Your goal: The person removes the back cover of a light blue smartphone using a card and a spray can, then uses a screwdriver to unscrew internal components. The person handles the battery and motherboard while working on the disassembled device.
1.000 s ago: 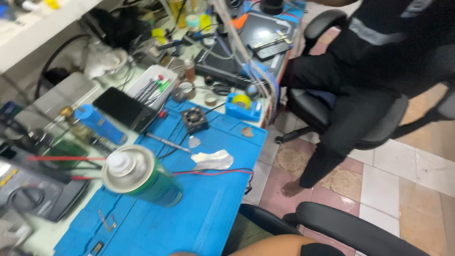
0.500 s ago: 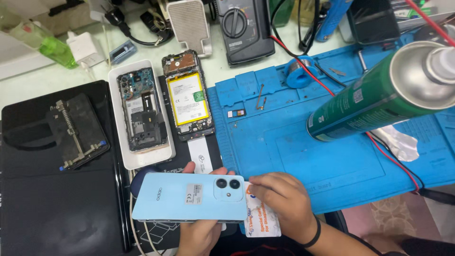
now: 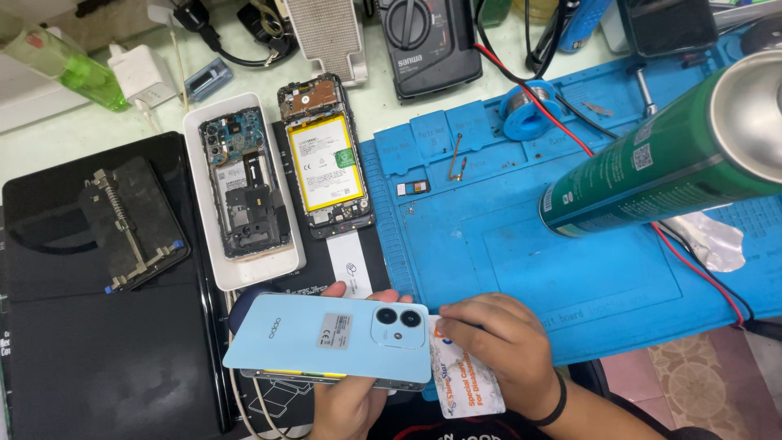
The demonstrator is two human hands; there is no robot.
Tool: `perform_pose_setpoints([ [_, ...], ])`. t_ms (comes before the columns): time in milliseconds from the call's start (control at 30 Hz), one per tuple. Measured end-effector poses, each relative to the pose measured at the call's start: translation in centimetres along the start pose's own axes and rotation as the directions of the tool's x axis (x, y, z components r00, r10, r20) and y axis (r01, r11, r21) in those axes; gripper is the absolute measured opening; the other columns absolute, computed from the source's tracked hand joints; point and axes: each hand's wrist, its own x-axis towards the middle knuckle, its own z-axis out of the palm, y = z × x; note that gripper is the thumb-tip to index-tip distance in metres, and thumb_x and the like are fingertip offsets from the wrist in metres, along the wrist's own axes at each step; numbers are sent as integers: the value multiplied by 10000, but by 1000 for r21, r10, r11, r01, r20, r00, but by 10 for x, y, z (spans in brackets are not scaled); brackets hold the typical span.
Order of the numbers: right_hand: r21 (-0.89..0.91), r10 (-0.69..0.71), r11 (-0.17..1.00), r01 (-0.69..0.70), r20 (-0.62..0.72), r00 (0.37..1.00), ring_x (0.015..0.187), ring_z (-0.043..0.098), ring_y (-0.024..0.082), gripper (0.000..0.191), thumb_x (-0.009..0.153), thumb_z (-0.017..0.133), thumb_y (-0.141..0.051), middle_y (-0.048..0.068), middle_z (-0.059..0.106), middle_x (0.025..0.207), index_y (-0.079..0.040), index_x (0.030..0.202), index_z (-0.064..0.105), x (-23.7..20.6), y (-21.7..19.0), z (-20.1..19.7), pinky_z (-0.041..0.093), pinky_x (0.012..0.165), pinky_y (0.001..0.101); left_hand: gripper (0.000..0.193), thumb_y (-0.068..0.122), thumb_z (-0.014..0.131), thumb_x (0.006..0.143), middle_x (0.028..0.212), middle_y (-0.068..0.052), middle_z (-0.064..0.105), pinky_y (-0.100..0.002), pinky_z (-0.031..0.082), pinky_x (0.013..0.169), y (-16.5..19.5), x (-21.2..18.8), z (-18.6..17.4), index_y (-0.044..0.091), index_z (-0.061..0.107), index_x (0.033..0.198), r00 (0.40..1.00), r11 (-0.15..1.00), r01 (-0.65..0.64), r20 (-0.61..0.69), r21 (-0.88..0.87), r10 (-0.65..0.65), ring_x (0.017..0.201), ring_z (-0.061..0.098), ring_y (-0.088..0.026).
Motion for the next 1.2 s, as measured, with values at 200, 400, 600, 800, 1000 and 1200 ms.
perform_pose_setpoints([
  [200, -8, -41, 999, 41, 1, 999, 902, 740, 254, 279, 730, 779, -144, 132, 728, 1043, -29, 980, 730, 3, -2, -1, 573, 748, 349, 875, -2, 647, 909, 1424, -334, 510, -641, 477, 1087, 4, 0, 2, 122, 140, 1612, 999, 1000, 14, 37, -17, -14, 1353, 523, -492],
  [400, -40, -39, 998, 38, -5, 999, 910, 740, 255, 271, 727, 775, -128, 120, 728, 1034, -18, 971, 735, 4, -7, -1, 572, 765, 357, 900, 13, 680, 907, 1443, -320, 500, -634, 481, 1079, 4, -1, 2, 129, 121, 1601, 997, 1000, -2, 78, -28, 5, 1375, 513, -480],
  [600, -60, -50, 997, 50, 3, 999, 918, 739, 256, 246, 735, 767, -109, 116, 727, 1028, -11, 957, 726, 6, -9, -2, 580, 784, 366, 839, -29, 654, 905, 1442, -323, 516, -620, 483, 1107, 2, -5, 2, 111, 163, 1571, 997, 999, -28, 67, 40, 25, 1374, 531, -455],
  [800, -45, -26, 999, 27, 15, 1000, 925, 747, 253, 226, 735, 751, -106, 110, 730, 1029, -4, 932, 711, 7, -8, -2, 583, 786, 357, 832, -97, 647, 859, 1391, -311, 557, -609, 489, 1092, 3, -7, 6, 99, 203, 1535, 1000, 997, 0, -24, 80, 2, 1332, 563, -449],
  [1000, -55, -29, 998, 30, 16, 999, 933, 744, 260, 232, 741, 756, -110, 116, 728, 1038, -1, 941, 715, 9, -8, 0, 586, 793, 366, 819, -82, 643, 849, 1367, -307, 570, -618, 506, 1064, 3, -7, 10, 103, 224, 1528, 995, 997, 28, -97, 69, -21, 1303, 583, -446],
  [1200, -56, -25, 998, 27, 22, 999, 949, 749, 266, 226, 748, 752, -115, 121, 732, 1045, -1, 939, 708, 9, -7, 1, 594, 812, 369, 808, -82, 643, 861, 1358, -308, 575, -619, 506, 1060, 2, -5, 8, 100, 226, 1529, 997, 999, 15, -75, 51, -11, 1300, 582, -449],
])
